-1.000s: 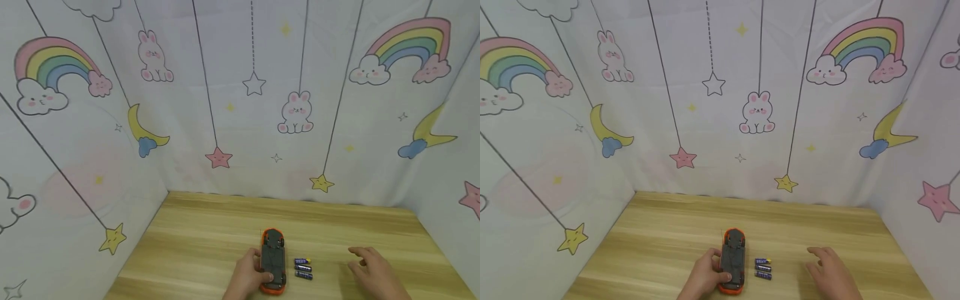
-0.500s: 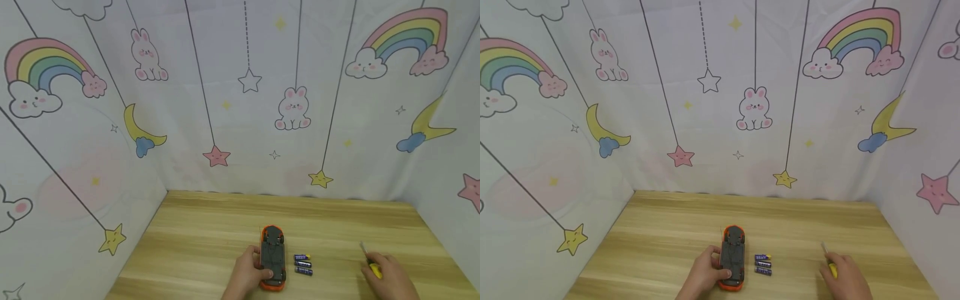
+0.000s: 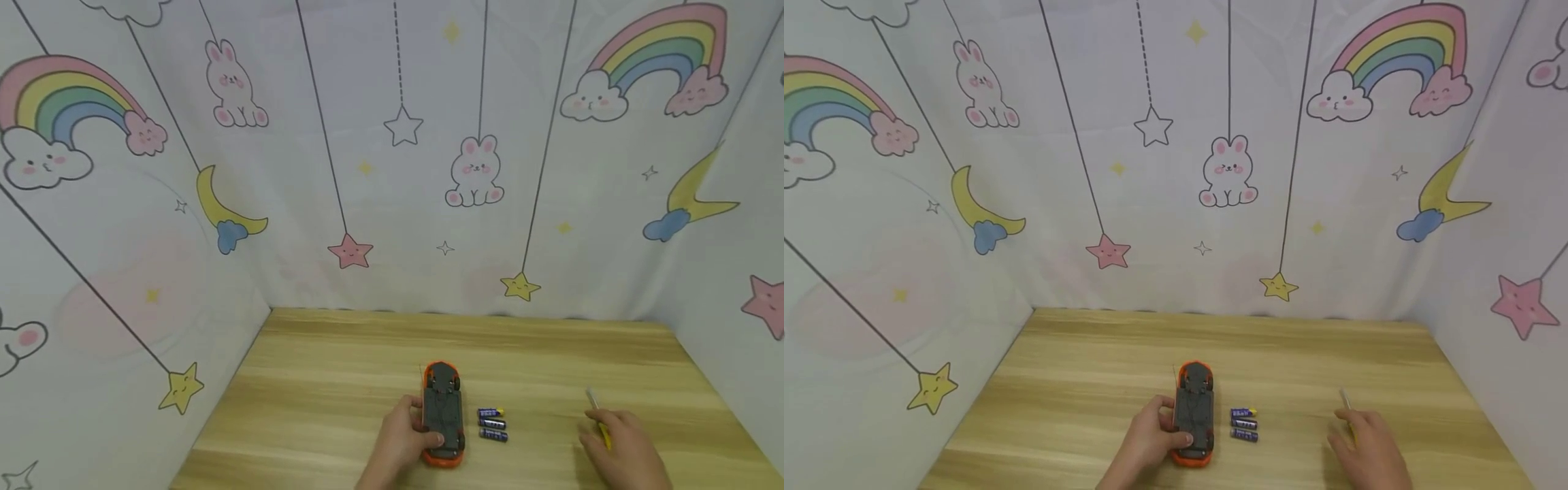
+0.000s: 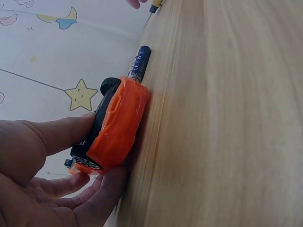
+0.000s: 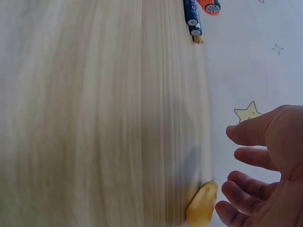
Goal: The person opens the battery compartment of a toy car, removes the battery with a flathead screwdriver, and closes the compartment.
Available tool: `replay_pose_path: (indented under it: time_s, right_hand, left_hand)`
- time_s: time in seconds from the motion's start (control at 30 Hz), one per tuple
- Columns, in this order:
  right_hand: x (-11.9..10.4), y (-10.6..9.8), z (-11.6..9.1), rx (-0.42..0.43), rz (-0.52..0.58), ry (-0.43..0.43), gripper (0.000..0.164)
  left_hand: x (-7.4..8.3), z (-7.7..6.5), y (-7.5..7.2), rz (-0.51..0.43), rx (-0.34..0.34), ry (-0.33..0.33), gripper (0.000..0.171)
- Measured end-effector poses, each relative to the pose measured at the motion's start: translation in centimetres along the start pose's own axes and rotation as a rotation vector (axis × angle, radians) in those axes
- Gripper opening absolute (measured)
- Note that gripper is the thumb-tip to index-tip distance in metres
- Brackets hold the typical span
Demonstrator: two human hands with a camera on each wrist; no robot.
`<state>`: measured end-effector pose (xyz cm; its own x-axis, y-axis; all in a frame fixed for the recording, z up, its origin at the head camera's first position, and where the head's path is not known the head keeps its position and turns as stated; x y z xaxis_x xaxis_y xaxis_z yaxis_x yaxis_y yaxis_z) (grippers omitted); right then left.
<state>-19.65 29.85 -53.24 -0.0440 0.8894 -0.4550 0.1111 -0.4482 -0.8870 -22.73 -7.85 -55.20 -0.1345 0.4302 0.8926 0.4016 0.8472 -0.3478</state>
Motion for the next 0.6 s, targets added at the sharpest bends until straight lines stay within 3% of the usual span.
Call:
replay_pose_path:
  time_s: [0.27,0.6]
  right_hand:
    - [-0.8,0.4,0.0,-0.037,0.019,0.037,0.045]
    - [-1.5,0.9,-0.1,-0.048,0.075,0.028,0.045]
  left_hand:
    - [0.2,-0.2,-0.1,-0.002,0.012,0.034,0.063]
    - [-0.1,0.1,0.1,-0.055,-0.022,0.005,0.066]
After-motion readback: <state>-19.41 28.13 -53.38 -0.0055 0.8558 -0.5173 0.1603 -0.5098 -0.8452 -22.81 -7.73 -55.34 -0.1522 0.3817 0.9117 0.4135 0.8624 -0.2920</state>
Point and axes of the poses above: each hand's wrist, its own z-axis towards the middle knuckle, its own y-axis out of the palm, x = y × z, the point moved 5 cm from there along z, towards the middle knuckle, and after that the axes turned 15 degrees about -x, right-handed, at the moved point
